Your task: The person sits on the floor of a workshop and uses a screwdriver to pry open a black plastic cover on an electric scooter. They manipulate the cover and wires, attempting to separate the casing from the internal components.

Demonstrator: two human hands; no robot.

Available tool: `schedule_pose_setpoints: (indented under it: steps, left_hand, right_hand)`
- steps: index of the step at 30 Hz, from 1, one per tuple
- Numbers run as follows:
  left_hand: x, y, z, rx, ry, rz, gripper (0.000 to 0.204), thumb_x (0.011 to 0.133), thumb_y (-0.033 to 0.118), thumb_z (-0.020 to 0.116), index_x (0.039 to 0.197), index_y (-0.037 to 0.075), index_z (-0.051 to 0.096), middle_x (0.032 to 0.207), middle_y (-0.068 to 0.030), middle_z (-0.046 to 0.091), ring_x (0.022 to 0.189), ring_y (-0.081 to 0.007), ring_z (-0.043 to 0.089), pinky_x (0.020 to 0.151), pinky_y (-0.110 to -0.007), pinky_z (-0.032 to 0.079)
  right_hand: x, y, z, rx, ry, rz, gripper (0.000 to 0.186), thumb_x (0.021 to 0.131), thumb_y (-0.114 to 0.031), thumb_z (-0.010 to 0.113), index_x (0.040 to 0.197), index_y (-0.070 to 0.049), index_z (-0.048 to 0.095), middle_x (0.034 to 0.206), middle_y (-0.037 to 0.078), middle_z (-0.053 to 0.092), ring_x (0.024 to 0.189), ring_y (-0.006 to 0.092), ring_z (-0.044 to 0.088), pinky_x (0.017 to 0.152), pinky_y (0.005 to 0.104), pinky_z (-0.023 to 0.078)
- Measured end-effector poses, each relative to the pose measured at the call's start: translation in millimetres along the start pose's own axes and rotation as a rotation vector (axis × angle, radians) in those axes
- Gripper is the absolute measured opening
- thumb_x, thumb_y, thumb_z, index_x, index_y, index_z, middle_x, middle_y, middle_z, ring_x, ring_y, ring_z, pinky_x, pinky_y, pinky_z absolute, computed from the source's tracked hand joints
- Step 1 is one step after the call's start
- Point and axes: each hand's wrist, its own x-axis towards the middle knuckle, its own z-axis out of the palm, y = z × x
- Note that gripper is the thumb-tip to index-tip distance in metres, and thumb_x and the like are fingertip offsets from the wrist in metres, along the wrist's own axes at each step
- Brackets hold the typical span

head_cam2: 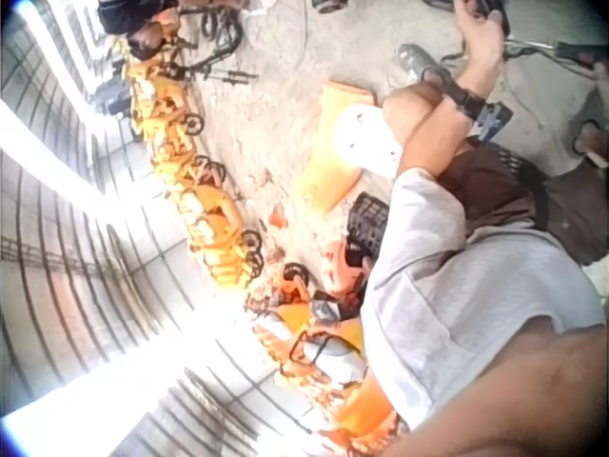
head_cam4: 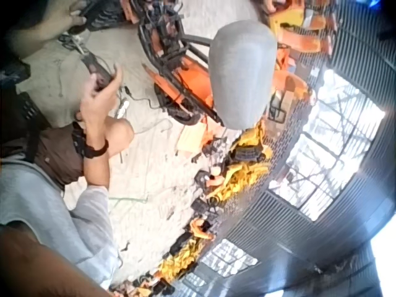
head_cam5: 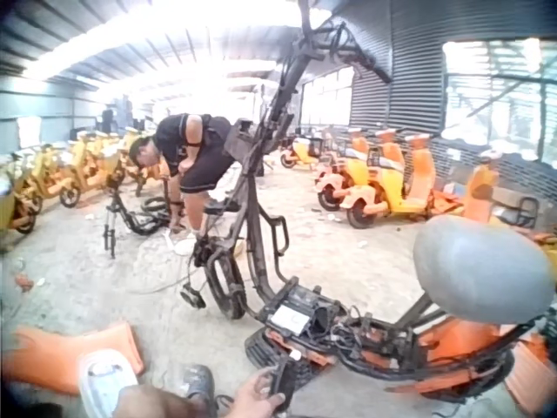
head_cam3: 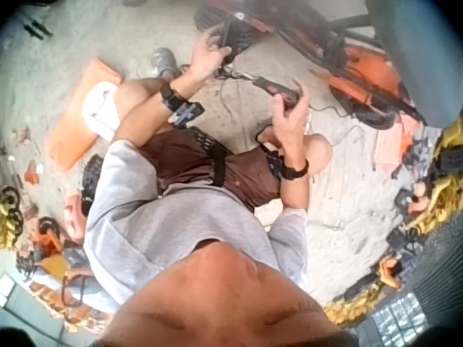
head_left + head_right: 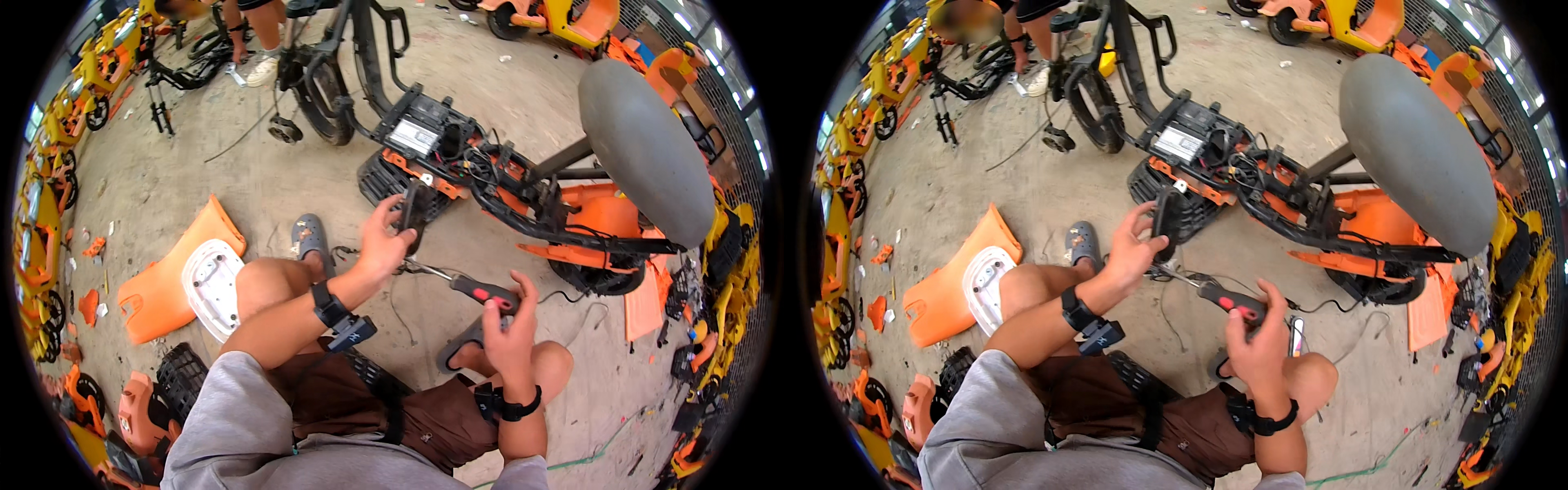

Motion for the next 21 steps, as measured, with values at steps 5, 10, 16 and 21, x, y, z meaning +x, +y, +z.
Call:
schedule_pose_setpoints:
  steps: [5,10,16,21]
  left_hand:
    - [-1.3,2.0,6.7,-0.024,-0.026,0.002,0.068,0.08,-0.015,0.059,0.142,0.007,0.042,0.123,-0.0155,0.057,0.091,-0.0176,0.066,0.071,-0.027,0.052]
    - [-5.2,6.6,3.4,0.018,-0.01,-0.023,0.066,0.082,-0.014,0.059,0.143,0.005,0.04,0.128,-0.0171,0.056,0.095,-0.0175,0.065,0.074,-0.029,0.052]
    - [-4.2,5.9,4.5,-0.013,-0.018,-0.008,0.066,0.081,-0.01,0.059,0.142,0.006,0.041,0.127,-0.0174,0.057,0.097,-0.0197,0.063,0.075,-0.03,0.052]
    - [-4.3,3.8,-1.2,0.007,-0.016,-0.024,0.065,0.084,-0.013,0.058,0.143,0.004,0.039,0.13,-0.0176,0.054,0.094,-0.0178,0.065,0.074,-0.03,0.053]
  right_hand:
    - [-1.2,0.1,-4.8,0.009,-0.008,0.018,0.049,0.088,-0.011,0.066,0.131,-0.003,0.046,0.087,0.009,0.057,0.075,0.0173,0.056,0.069,0.0296,0.048]
    - [-2.0,1.4,-5.3,0.043,-0.064,0.099,0.053,0.085,-0.008,0.063,0.134,-0.002,0.043,0.099,0.013,0.056,0.083,0.0187,0.056,0.072,0.0306,0.048]
    - [-1.6,16.7,-4.0,-0.03,-0.031,-0.173,0.052,0.087,-0.012,0.062,0.134,-0.001,0.043,0.095,0.013,0.058,0.08,0.02,0.057,0.074,0.0317,0.048]
    - [-0.3,0.8,-9.5,0.04,-0.141,0.249,0.055,0.084,-0.011,0.062,0.134,-0.001,0.042,0.101,0.015,0.056,0.082,0.0211,0.058,0.076,0.0322,0.049]
